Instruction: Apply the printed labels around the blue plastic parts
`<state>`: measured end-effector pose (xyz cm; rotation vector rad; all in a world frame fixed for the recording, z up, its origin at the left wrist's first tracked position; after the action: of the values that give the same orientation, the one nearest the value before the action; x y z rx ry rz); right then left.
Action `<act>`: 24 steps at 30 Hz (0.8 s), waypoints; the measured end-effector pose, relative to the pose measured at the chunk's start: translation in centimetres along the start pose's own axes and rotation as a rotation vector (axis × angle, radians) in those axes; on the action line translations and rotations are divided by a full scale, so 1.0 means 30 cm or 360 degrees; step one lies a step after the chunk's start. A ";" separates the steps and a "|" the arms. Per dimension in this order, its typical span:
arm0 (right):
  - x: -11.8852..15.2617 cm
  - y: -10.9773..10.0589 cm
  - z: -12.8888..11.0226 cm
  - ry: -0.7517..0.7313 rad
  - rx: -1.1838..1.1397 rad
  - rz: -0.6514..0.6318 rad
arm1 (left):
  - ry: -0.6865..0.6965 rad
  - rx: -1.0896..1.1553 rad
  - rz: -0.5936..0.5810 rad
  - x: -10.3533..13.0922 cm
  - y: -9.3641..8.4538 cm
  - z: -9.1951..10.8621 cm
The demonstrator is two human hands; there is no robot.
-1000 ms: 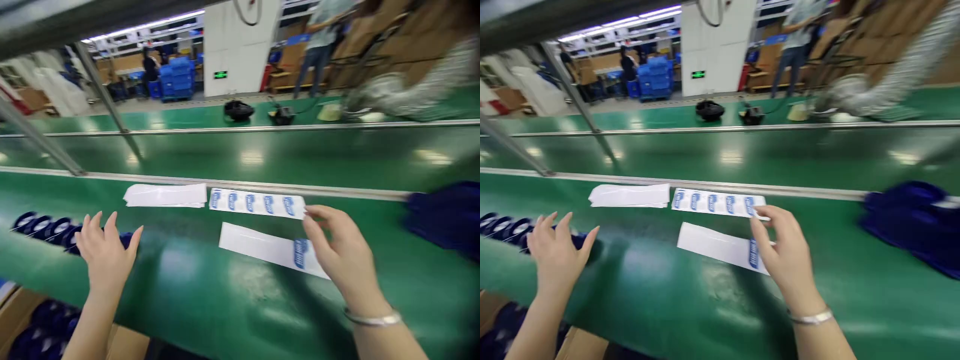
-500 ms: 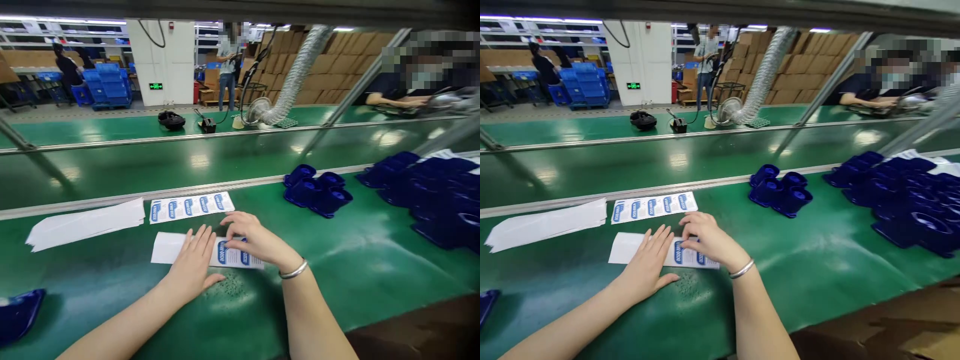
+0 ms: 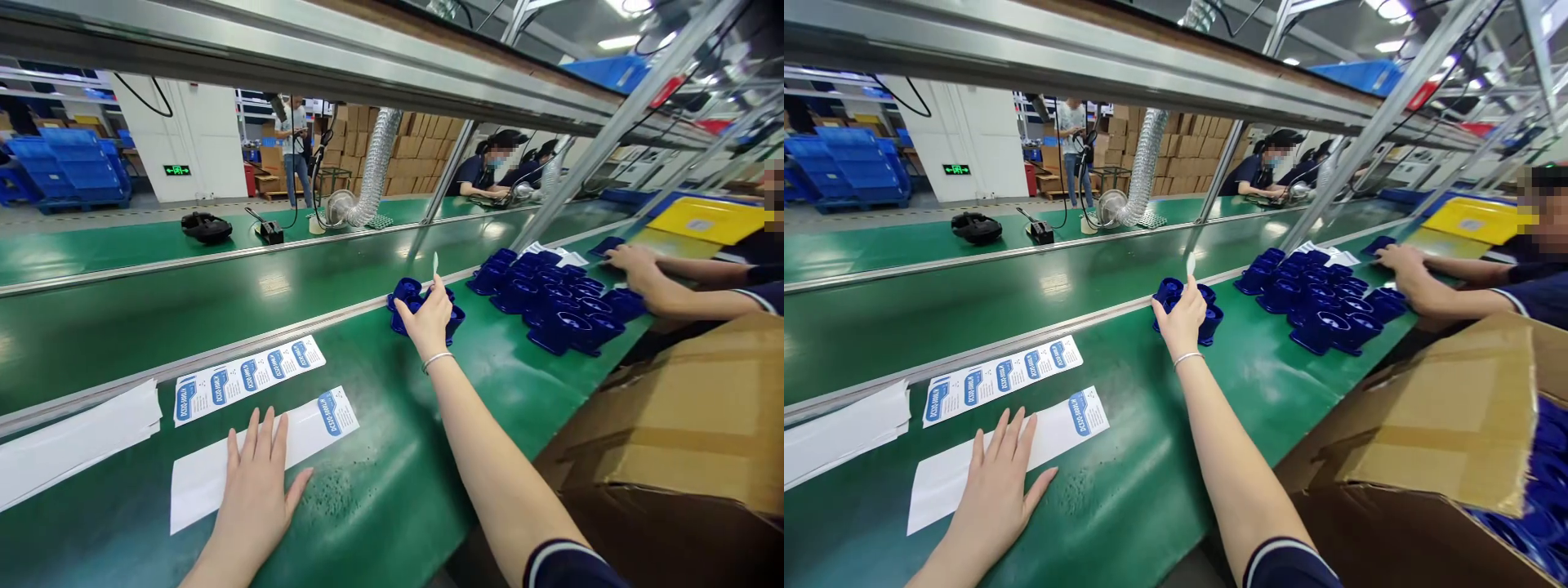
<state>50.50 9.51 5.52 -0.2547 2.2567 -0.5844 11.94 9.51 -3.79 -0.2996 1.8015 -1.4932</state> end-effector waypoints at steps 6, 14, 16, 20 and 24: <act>-0.118 0.096 0.124 -0.0044 0.0401 -0.0177 | 0.0007 0.0006 0.0006 0.009 0.014 -0.006; -0.231 0.236 0.208 -0.0148 0.0453 -0.0731 | 0.0085 -0.0048 0.0095 0.012 0.018 -0.003; -0.212 0.244 0.206 -0.0195 0.0440 -0.0800 | 0.0098 -0.0044 0.0101 0.011 0.016 0.002; -0.147 0.226 0.150 -0.0304 0.0389 -0.0859 | 0.0115 -0.0022 0.0102 0.009 0.011 0.011; -0.036 0.208 0.020 -0.0494 0.0255 -0.0929 | 0.0105 -0.0009 0.0090 0.007 0.013 0.008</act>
<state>51.69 15.16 2.82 -0.8751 1.8119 -0.9474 12.08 9.31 -4.25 -0.2028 1.8515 -1.4743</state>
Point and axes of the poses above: each hand's wrist, its own x-axis away from the middle knuckle, its own y-axis out of the palm, z = x × y, the point moved 10 cm from there along -x, towards the middle knuckle, and after that the axes turned 6 degrees about z, right-handed, at the moved point
